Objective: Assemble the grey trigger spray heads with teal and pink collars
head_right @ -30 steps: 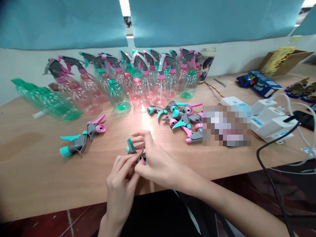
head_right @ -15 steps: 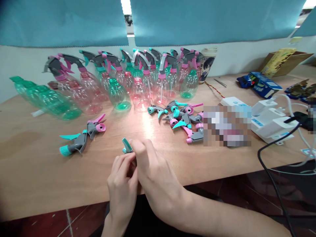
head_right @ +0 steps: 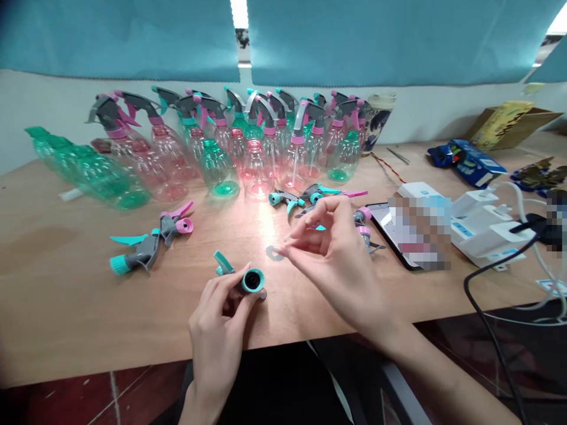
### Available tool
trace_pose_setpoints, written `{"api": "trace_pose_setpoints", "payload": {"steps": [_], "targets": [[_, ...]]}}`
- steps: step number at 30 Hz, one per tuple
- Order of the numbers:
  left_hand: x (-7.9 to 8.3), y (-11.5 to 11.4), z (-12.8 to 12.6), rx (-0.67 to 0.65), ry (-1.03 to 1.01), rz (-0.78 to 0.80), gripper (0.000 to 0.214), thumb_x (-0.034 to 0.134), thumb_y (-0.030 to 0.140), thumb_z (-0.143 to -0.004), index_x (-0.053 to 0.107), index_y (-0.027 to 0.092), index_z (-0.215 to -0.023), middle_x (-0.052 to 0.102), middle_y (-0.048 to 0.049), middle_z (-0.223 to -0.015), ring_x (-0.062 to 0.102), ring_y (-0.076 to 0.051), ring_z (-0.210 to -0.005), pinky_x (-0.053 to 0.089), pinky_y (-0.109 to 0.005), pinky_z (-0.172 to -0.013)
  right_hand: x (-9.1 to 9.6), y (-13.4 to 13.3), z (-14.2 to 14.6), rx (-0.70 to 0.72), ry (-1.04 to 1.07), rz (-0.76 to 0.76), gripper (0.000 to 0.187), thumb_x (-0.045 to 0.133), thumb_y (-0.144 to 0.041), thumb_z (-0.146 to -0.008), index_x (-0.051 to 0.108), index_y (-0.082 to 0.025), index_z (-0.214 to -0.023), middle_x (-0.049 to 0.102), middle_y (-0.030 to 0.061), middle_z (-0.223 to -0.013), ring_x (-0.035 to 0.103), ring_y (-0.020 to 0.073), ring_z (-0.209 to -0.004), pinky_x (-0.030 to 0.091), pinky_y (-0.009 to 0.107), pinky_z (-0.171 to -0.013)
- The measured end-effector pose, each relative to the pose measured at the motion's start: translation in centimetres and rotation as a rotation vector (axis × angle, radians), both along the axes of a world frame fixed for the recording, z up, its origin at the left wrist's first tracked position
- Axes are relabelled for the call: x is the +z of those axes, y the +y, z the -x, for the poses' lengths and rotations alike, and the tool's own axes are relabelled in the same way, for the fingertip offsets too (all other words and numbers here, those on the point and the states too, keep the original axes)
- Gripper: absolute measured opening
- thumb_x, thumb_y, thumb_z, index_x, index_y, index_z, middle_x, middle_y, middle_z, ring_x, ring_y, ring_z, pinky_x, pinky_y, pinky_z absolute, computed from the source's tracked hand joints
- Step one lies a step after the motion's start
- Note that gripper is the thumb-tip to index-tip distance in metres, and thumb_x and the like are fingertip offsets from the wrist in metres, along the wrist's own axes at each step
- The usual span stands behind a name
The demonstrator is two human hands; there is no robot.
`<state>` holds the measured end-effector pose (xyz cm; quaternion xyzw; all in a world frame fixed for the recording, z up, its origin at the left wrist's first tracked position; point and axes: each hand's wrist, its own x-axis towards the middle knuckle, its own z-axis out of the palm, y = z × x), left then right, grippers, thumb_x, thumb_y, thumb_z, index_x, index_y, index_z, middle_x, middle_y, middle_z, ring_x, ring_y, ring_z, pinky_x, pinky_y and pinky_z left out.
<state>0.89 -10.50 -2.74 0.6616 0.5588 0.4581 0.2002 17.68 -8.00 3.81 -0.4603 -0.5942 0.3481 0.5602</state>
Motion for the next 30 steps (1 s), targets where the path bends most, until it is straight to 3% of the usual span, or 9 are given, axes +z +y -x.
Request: {"api": "trace_pose_setpoints", "payload": {"steps": [3, 6, 9, 16, 22, 30], "targets": [[0.3, 0.2, 0.1, -0.026, -0.064, 0.080, 0.026, 0.068, 0.015, -0.079, 0.067, 0.025, -0.104, 0.063, 0.0007, -0.089, 0.055, -0.014, -0.072, 0.045, -0.024, -0.064, -0.3, 0.8, -0.4, 0.239, 0.151, 0.249, 0.043, 0.075, -0.018, -0.073, 0.037, -0.025, -0.092, 0.054, -0.0067, -0.081, 0.066, 0.0118, -0.075, 0.058, 0.029, -0.073], [0.6, 0.2, 0.3, -0.071, -0.132, 0.156, 0.028, 0.069, 0.014, -0.078, 0.067, 0.026, -0.103, 0.063, 0.0027, -0.086, 0.054, -0.013, -0.069, 0.043, -0.023, -0.062, -1.6, 1.0, 0.2, 0.317, 0.147, 0.338, 0.046, 0.077, -0.018, -0.070, 0.040, -0.024, -0.097, 0.057, -0.0059, -0.082, 0.065, 0.0117, -0.075, 0.057, 0.027, -0.070], [0.7, 0.2, 0.5, -0.113, -0.163, 0.190, 0.032, 0.069, 0.012, -0.077, 0.067, 0.028, -0.104, 0.063, 0.0042, -0.085, 0.053, -0.012, -0.068, 0.043, -0.022, -0.062, -2.2, 0.9, 0.9, 0.299, 0.089, 0.277, 0.044, 0.076, -0.017, -0.071, 0.044, -0.023, -0.100, 0.057, -0.0040, -0.085, 0.065, 0.0133, -0.079, 0.055, 0.029, -0.072], [0.8, 0.2, 0.5, -0.143, -0.165, 0.197, 0.034, 0.069, 0.011, -0.077, 0.068, 0.032, -0.105, 0.064, 0.0056, -0.091, 0.051, -0.011, -0.070, 0.041, -0.021, -0.062, -1.4, 0.6, 0.9, 0.227, -0.219, 0.047, 0.031, 0.071, -0.011, -0.075, 0.049, -0.021, -0.095, 0.059, -0.0013, -0.086, 0.061, 0.0154, -0.084, 0.049, 0.033, -0.080], [0.8, 0.3, 0.5, -0.147, -0.154, 0.194, 0.034, 0.069, 0.012, -0.077, 0.067, 0.032, -0.105, 0.062, 0.0058, -0.087, 0.051, -0.011, -0.070, 0.041, -0.021, -0.062, -1.0, 0.4, 0.4, 0.265, -0.286, -0.024, 0.037, 0.067, -0.008, -0.078, 0.046, -0.020, -0.105, 0.060, -0.0012, -0.087, 0.065, 0.0129, -0.080, 0.051, 0.028, -0.075], [0.8, 0.2, 0.6, -0.166, -0.136, 0.164, 0.031, 0.066, 0.012, -0.080, 0.065, 0.030, -0.105, 0.062, 0.0044, -0.091, 0.052, -0.011, -0.071, 0.042, -0.021, -0.064, -0.3, 0.9, 0.1, 0.418, -0.563, -0.067, 0.049, 0.056, -0.002, -0.081, 0.035, -0.021, -0.121, 0.062, 0.0005, -0.093, 0.067, 0.0130, -0.087, 0.053, 0.024, -0.075]]}}
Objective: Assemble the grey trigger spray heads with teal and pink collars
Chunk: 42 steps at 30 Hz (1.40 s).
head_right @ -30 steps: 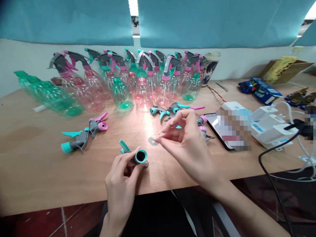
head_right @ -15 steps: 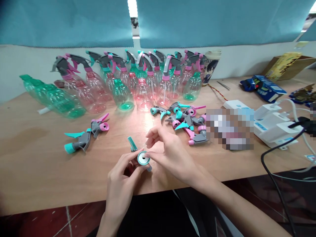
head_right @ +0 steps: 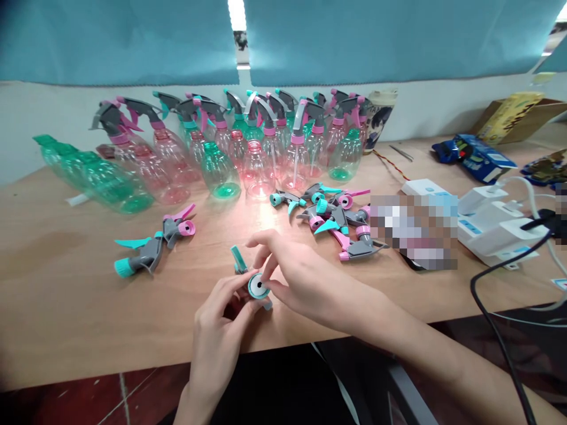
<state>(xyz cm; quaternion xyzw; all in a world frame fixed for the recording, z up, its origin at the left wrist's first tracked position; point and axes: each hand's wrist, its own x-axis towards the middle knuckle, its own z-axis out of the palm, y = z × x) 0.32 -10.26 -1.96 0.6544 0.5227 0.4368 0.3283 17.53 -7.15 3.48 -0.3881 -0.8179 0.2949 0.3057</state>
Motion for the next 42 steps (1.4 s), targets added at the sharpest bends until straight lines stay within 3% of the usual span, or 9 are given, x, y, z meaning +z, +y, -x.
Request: {"api": "trace_pose_setpoints", "payload": {"steps": [4, 10, 16, 23, 29, 35, 42], "targets": [[0.0, 0.0, 0.0, -0.006, 0.001, -0.024, 0.025, 0.065, 0.013, -0.081, 0.065, 0.027, -0.102, 0.062, 0.0036, -0.091, 0.054, -0.012, -0.071, 0.043, -0.021, -0.064, 0.4, -0.1, -0.1, 0.066, -0.102, -0.038, 0.054, 0.048, 0.000, -0.082, 0.031, -0.021, -0.128, 0.060, 0.0042, -0.100, 0.065, 0.0146, -0.088, 0.054, 0.029, -0.077], [0.0, -0.1, -0.1, -0.001, 0.040, -0.070, 0.022, 0.059, 0.011, -0.082, 0.063, 0.023, -0.100, 0.062, 0.0004, -0.091, 0.056, -0.014, -0.074, 0.045, -0.022, -0.064, 0.6, -0.4, 0.5, 0.158, -0.160, -0.223, 0.057, 0.043, 0.003, -0.080, 0.028, -0.018, -0.131, 0.056, 0.0113, -0.113, 0.060, 0.0194, -0.098, 0.053, 0.035, -0.082], [0.1, -0.1, -0.1, -0.011, 0.071, -0.089, 0.019, 0.057, 0.009, -0.082, 0.062, 0.021, -0.096, 0.060, -0.0005, -0.089, 0.056, -0.014, -0.073, 0.046, -0.023, -0.063, 0.4, -0.3, 0.9, 0.210, -0.117, -0.215, 0.058, 0.041, 0.005, -0.078, 0.030, -0.020, -0.128, 0.056, 0.0087, -0.112, 0.058, 0.0182, -0.097, 0.053, 0.034, -0.082], [-0.2, -0.1, 0.0, -0.022, 0.064, -0.077, 0.025, 0.056, 0.007, -0.082, 0.063, 0.022, -0.102, 0.061, -0.0007, -0.093, 0.057, -0.014, -0.076, 0.048, -0.023, -0.067, -0.5, -0.6, 0.5, 0.179, -0.140, -0.268, 0.057, 0.043, 0.003, -0.080, 0.023, -0.018, -0.130, 0.053, 0.0108, -0.111, 0.057, 0.0172, -0.096, 0.053, 0.031, -0.079], [0.0, 0.0, 0.1, -0.065, 0.055, -0.067, 0.035, 0.054, 0.005, -0.082, 0.063, 0.025, -0.110, 0.062, -0.0011, -0.097, 0.058, -0.014, -0.079, 0.048, -0.022, -0.068, -0.7, -0.8, 0.1, 0.148, -0.123, -0.199, 0.044, 0.046, -0.002, -0.085, 0.027, -0.019, -0.120, 0.055, 0.0059, -0.097, 0.059, 0.0150, -0.083, 0.053, 0.027, -0.068], [0.1, 0.0, 0.0, -0.053, 0.047, -0.070, 0.029, 0.054, 0.006, -0.082, 0.064, 0.024, -0.102, 0.061, -0.0007, -0.091, 0.056, -0.013, -0.071, 0.048, -0.022, -0.062, -0.5, -0.7, 0.4, 0.149, -0.117, -0.234, 0.029, 0.043, -0.009, -0.089, 0.031, -0.022, -0.113, 0.057, 0.0045, -0.092, 0.059, 0.0150, -0.076, 0.051, 0.025, -0.061], [0.1, 0.1, 0.1, -0.066, 0.041, -0.073, 0.028, 0.054, 0.007, -0.083, 0.063, 0.024, -0.104, 0.062, -0.0008, -0.094, 0.058, -0.014, -0.076, 0.048, -0.022, -0.065, -2.1, -0.7, 0.5, 0.108, 0.002, -0.285, 0.042, 0.046, -0.007, -0.087, 0.028, -0.025, -0.120, 0.057, 0.0040, -0.097, 0.063, 0.0164, -0.084, 0.056, 0.033, -0.072]]}}
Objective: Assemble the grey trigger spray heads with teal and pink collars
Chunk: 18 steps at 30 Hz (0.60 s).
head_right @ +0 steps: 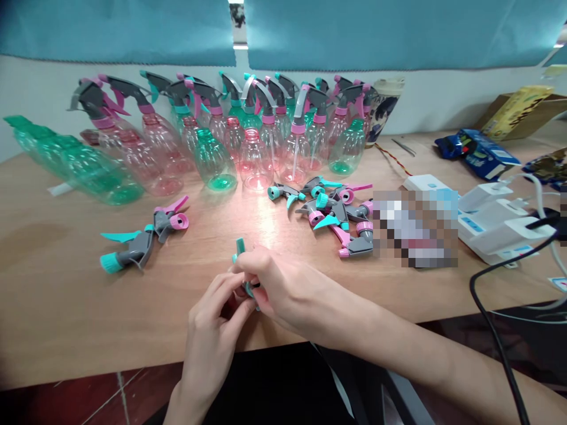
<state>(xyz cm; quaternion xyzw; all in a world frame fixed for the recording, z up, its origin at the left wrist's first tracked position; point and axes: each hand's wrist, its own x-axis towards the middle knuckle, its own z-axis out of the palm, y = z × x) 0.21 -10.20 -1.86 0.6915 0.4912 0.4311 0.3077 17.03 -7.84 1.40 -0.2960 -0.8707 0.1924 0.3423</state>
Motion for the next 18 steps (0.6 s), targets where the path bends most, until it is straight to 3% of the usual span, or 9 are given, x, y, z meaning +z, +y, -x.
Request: {"api": "trace_pose_setpoints", "payload": {"steps": [7, 14, 18], "targets": [[0.0, -0.1, -0.1, -0.001, -0.007, 0.013, 0.030, 0.057, 0.007, -0.083, 0.063, 0.026, -0.106, 0.062, 0.0003, -0.096, 0.057, -0.013, -0.077, 0.047, -0.020, -0.065, 1.3, -0.4, -0.4, -0.006, -0.115, 0.033, 0.036, 0.045, -0.008, -0.090, 0.030, -0.023, -0.119, 0.061, 0.0051, -0.098, 0.065, 0.0197, -0.090, 0.057, 0.035, -0.074], [0.2, -0.1, 0.1, -0.015, -0.038, 0.064, 0.036, 0.054, 0.008, -0.084, 0.063, 0.027, -0.114, 0.064, -0.0018, -0.101, 0.058, -0.014, -0.077, 0.048, -0.023, -0.065, -1.3, -0.6, 1.0, -0.093, 0.120, 0.007, 0.038, 0.048, -0.006, -0.087, 0.033, -0.027, -0.115, 0.059, 0.0000, -0.090, 0.065, 0.0158, -0.076, 0.058, 0.030, -0.059], [0.3, -0.1, -0.1, -0.012, -0.066, 0.088, 0.034, 0.057, 0.010, -0.084, 0.064, 0.028, -0.112, 0.063, -0.0001, -0.098, 0.056, -0.013, -0.073, 0.047, -0.022, -0.065, -0.4, -1.1, 0.5, -0.138, 0.013, 0.043, 0.037, 0.045, -0.008, -0.090, 0.031, -0.025, -0.120, 0.061, 0.0040, -0.094, 0.067, 0.0185, -0.084, 0.059, 0.030, -0.063]]}}
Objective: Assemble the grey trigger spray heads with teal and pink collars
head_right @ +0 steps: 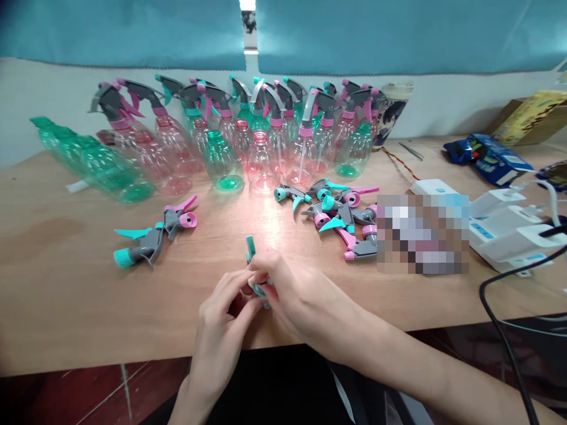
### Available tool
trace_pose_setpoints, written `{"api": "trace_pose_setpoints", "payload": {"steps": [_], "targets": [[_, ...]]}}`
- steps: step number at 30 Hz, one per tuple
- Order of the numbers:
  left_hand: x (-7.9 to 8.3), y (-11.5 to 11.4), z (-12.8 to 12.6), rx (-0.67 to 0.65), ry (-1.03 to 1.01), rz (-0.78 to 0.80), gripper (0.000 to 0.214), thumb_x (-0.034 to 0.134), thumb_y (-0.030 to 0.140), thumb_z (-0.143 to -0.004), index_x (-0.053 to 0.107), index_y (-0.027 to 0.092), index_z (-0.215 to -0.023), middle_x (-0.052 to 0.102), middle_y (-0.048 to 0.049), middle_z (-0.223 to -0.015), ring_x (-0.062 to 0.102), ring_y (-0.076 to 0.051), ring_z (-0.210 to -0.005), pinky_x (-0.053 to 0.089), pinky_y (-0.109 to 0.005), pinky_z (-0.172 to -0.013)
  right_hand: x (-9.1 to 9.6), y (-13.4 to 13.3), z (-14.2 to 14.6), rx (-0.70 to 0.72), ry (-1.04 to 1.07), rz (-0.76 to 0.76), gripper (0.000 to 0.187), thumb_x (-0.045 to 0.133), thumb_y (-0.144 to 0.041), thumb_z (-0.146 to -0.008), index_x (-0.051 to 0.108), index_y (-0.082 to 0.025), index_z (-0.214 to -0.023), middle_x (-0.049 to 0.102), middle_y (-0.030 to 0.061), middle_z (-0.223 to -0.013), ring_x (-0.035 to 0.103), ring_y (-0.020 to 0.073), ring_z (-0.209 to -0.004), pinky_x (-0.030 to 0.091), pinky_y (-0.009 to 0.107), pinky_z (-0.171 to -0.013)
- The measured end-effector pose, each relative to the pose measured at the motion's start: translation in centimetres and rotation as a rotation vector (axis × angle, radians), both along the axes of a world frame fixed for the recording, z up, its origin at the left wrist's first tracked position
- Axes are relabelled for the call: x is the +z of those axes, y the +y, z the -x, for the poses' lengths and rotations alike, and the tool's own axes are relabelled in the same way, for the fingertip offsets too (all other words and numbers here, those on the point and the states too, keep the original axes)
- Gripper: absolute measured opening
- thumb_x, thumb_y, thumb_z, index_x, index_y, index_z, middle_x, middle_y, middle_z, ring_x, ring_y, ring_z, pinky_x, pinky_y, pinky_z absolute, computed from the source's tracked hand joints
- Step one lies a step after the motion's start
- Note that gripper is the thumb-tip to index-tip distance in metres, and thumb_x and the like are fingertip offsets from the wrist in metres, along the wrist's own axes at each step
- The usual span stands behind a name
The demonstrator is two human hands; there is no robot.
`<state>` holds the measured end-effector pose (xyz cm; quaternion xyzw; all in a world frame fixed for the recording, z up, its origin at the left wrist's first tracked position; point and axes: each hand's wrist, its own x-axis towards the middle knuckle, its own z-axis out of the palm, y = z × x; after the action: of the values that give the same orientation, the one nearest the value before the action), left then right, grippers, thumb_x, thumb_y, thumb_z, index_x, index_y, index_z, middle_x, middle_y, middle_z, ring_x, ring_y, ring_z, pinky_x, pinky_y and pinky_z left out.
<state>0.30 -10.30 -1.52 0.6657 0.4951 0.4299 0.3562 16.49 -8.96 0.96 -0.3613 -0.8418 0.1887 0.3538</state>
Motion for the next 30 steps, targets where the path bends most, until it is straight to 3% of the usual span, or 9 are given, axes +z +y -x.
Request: {"api": "trace_pose_setpoints", "payload": {"steps": [4, 10, 14, 17, 19, 22, 24, 27, 30], "targets": [[0.0, 0.0, 0.0, 0.002, -0.020, 0.010, 0.031, 0.056, 0.010, -0.084, 0.065, 0.027, -0.109, 0.063, 0.0005, -0.096, 0.055, -0.012, -0.074, 0.046, -0.021, -0.065, 0.4, -0.1, 0.3, -0.028, -0.021, -0.013, 0.036, 0.045, -0.006, -0.090, 0.032, -0.024, -0.118, 0.062, 0.0037, -0.090, 0.068, 0.0215, -0.090, 0.060, 0.033, -0.068], [0.6, 0.0, 1.1, 0.019, 0.045, 0.006, 0.034, 0.056, 0.013, -0.085, 0.062, 0.027, -0.115, 0.064, -0.0005, -0.102, 0.056, -0.013, -0.077, 0.045, -0.021, -0.063, -1.0, -0.2, 1.6, -0.065, 0.329, -0.038, 0.037, 0.056, -0.007, -0.085, 0.039, -0.026, -0.112, 0.061, 0.0026, -0.096, 0.069, 0.0188, -0.090, 0.059, 0.039, -0.081], [2.3, 1.2, 4.2, 0.139, 0.242, -0.156, 0.041, 0.059, 0.014, -0.083, 0.059, 0.028, -0.121, 0.064, -0.0001, -0.093, 0.055, -0.013, -0.070, 0.043, -0.022, -0.060, 0.5, -0.8, 0.9, -0.065, 0.443, -0.063, 0.043, 0.059, -0.003, -0.082, 0.041, -0.026, -0.112, 0.059, 0.0004, -0.096, 0.067, 0.0159, -0.089, 0.052, 0.045, -0.096], [4.5, 2.9, 7.5, 0.211, 0.462, -0.301, 0.036, 0.063, 0.020, -0.080, 0.061, 0.025, -0.116, 0.065, -0.0018, -0.090, 0.056, -0.016, -0.070, 0.043, -0.026, -0.062, 1.4, -1.0, -0.1, -0.112, 0.425, -0.067, 0.039, 0.061, -0.004, -0.081, 0.043, -0.025, -0.109, 0.058, -0.0003, -0.092, 0.066, 0.0152, -0.086, 0.052, 0.045, -0.096], [5.9, 4.1, 9.3, 0.155, 0.652, -0.327, 0.023, 0.064, 0.023, -0.081, 0.066, 0.024, -0.103, 0.064, -0.0027, -0.083, 0.056, -0.019, -0.072, 0.042, -0.028, -0.062, 1.4, -1.0, -0.6, -0.128, 0.395, -0.071, 0.035, 0.061, -0.005, -0.082, 0.045, -0.024, -0.107, 0.058, 0.0002, -0.090, 0.065, 0.0155, -0.086, 0.053, 0.042, -0.092], [7.0, 5.8, 10.6, -0.102, 0.964, -0.326, 0.022, 0.058, 0.020, -0.085, 0.065, 0.024, -0.106, 0.066, -0.0052, -0.096, 0.055, -0.025, -0.092, 0.041, -0.031, -0.070, 1.0, -1.0, -1.0, -0.124, 0.350, -0.095, 0.029, 0.060, -0.007, -0.083, 0.047, -0.022, -0.105, 0.060, 0.0011, -0.089, 0.065, 0.0161, -0.087, 0.054, 0.039, -0.088], [7.1, 6.8, 10.5, -0.220, 1.138, -0.311, 0.022, 0.055, 0.014, -0.084, 0.067, 0.022, -0.101, 0.067, -0.0060, -0.095, 0.053, -0.025, -0.091, 0.040, -0.033, -0.072, 0.8, -1.2, -1.2, -0.129, 0.320, -0.114, 0.027, 0.060, -0.007, -0.084, 0.048, -0.021, -0.104, 0.061, 0.0014, -0.089, 0.065, 0.0161, -0.087, 0.054, 0.037, -0.086], [7.3, 7.5, 10.0, -0.259, 1.261, -0.271, 0.033, 0.050, 0.004, -0.081, 0.069, 0.022, -0.102, 0.067, -0.0071, -0.094, 0.055, -0.024, -0.087, 0.039, -0.031, -0.068, 0.8, -1.6, -1.8, -0.160, 0.283, -0.136, 0.026, 0.060, -0.009, -0.085, 0.048, -0.021, -0.104, 0.061, 0.0019, -0.090, 0.065, 0.0166, -0.088, 0.054, 0.035, -0.083], [7.9, 7.7, 9.4, -0.253, 1.242, -0.308, 0.045, 0.042, -0.001, -0.078, 0.067, 0.022, -0.108, 0.065, -0.0081, -0.097, 0.057, -0.024, -0.086, 0.039, -0.031, -0.066, 1.0, -1.9, -3.0, -0.215, 0.242, -0.155, 0.024, 0.060, -0.012, -0.085, 0.048, -0.021, -0.104, 0.062, 0.0028, -0.091, 0.065, 0.0183, -0.092, 0.053, 0.032, -0.078]]}}
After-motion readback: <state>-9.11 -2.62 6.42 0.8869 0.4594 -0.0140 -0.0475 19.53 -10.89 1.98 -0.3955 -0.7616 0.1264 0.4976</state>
